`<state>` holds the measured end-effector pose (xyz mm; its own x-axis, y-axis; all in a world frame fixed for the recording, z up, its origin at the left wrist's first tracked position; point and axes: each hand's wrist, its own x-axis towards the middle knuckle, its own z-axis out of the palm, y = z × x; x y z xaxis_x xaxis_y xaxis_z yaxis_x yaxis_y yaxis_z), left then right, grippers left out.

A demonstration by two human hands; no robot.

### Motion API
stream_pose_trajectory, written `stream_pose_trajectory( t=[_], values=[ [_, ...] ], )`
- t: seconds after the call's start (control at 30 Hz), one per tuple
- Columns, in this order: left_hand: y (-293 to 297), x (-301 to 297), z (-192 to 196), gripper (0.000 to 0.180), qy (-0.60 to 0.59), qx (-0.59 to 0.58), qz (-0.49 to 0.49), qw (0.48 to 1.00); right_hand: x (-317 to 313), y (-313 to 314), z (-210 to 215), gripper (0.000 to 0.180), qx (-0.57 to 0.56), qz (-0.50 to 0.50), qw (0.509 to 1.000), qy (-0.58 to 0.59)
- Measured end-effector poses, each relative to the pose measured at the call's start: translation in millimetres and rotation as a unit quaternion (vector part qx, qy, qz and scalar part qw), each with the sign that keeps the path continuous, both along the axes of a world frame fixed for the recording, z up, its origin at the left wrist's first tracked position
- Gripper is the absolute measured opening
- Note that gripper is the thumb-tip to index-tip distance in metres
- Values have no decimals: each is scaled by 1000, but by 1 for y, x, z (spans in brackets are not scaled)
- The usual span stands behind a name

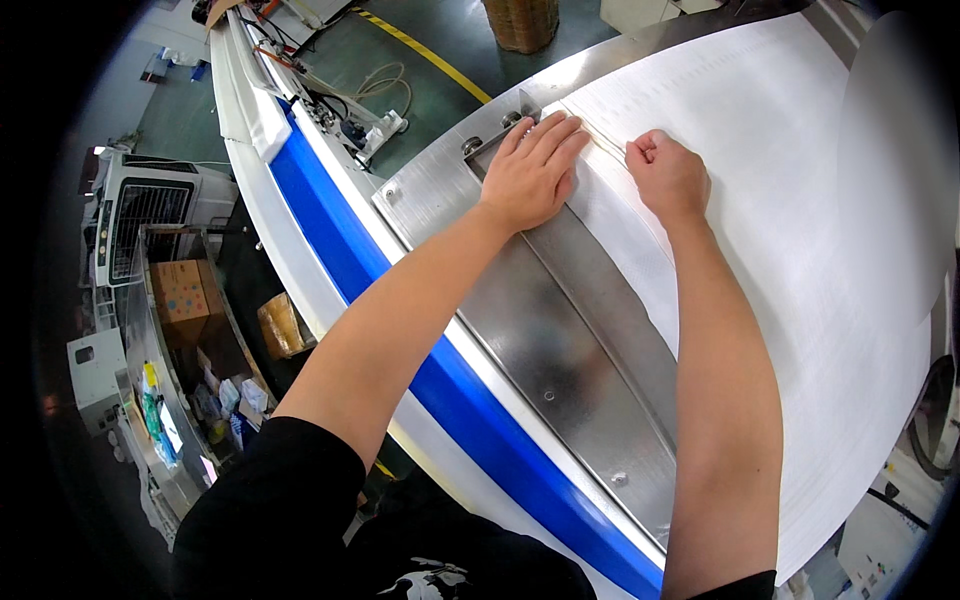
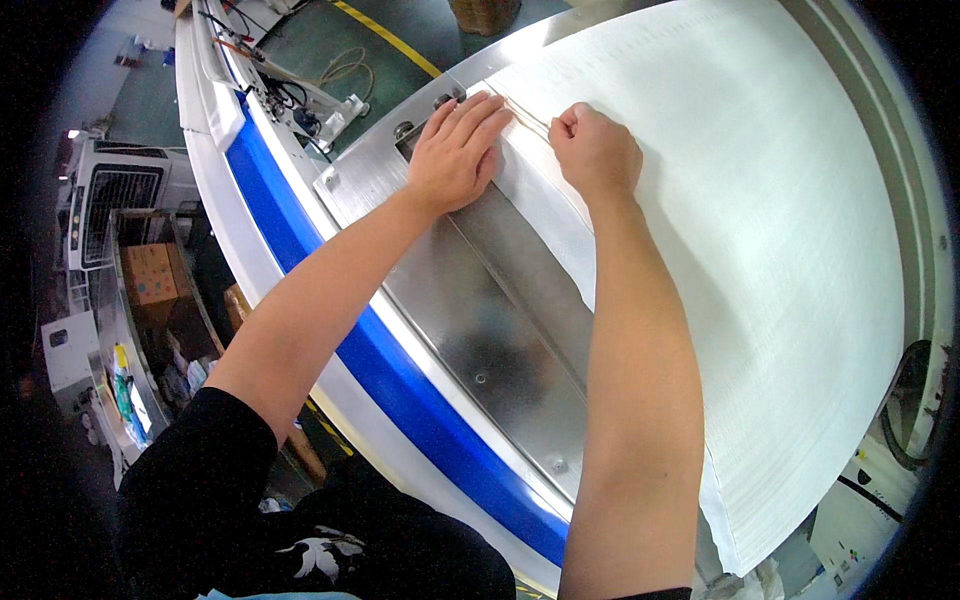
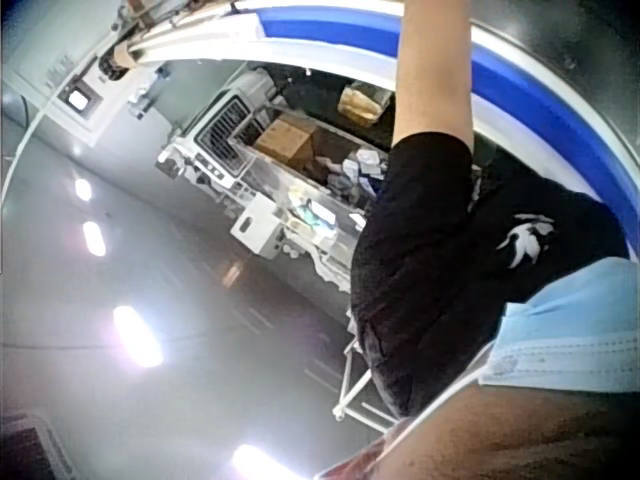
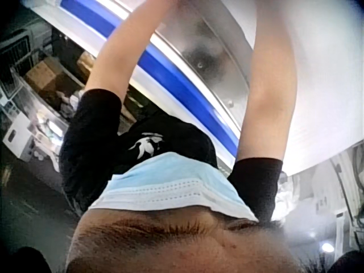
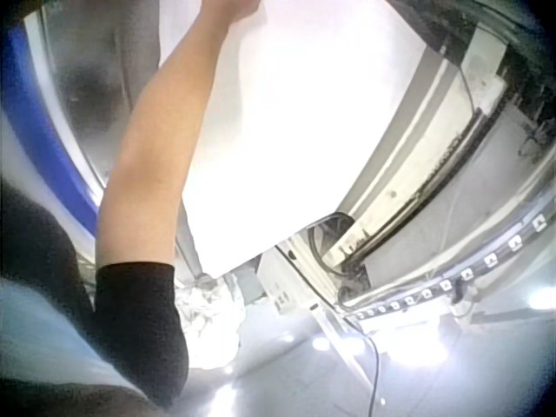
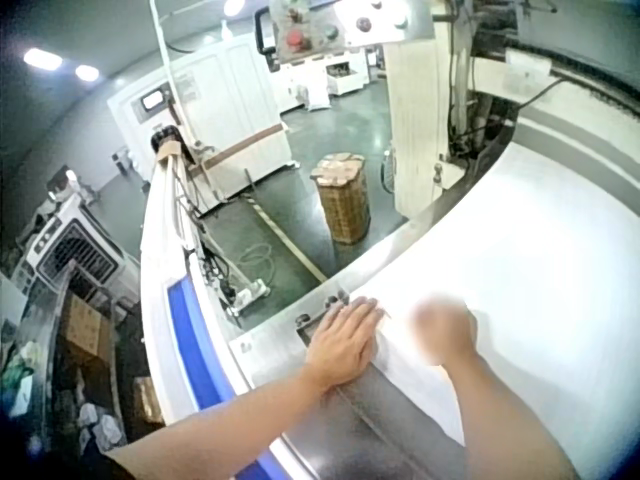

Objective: The person repeatedly feeds large white sheets of paper into a machine's conveyor belt. They align each sheet at the intake, push it through the rollers, and then retrieve the processed sheet from the output side to repeat the cycle.

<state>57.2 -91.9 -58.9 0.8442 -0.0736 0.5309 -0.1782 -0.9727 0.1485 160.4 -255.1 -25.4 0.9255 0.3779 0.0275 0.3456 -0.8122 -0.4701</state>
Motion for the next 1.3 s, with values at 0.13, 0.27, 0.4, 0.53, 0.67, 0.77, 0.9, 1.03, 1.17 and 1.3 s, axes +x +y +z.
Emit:
stream_pose_trajectory(
  t=[0.13,0.27,0.4,0.53,0.67,0.77,0.9,1.03,1.17,1.3],
  values=[
    [2,-4,-1,38,4,-4,-3,1000,0,-2,2,17,-3,-3,1000,11],
    [2,-13,2,36,-2,-3,5,1000,-2,-1,5,18,-2,-6,1000,19],
    [12,-19,11,39,16,28,-15,999,-5,-6,9,19,28,12,999,43],
    [22,-22,35,42,79,102,-56,990,-39,-24,18,23,136,65,988,37],
    [21,-10,51,36,204,186,-100,956,-124,-95,19,32,59,-47,997,-18],
    [18,-19,49,38,317,235,-59,917,-189,-197,16,36,-96,-124,987,17],
    [-7,4,75,42,348,335,-29,875,-253,-367,-2,46,-198,-237,951,-34],
    [-34,35,69,46,409,420,-41,809,-309,-523,10,57,-283,-347,893,41],
    [-30,56,23,32,365,432,-89,820,-355,-653,16,61,-332,-407,845,99],
    [88,72,-14,27,312,442,-18,841,-355,-737,16,66,-390,-405,802,204]
  ],
)
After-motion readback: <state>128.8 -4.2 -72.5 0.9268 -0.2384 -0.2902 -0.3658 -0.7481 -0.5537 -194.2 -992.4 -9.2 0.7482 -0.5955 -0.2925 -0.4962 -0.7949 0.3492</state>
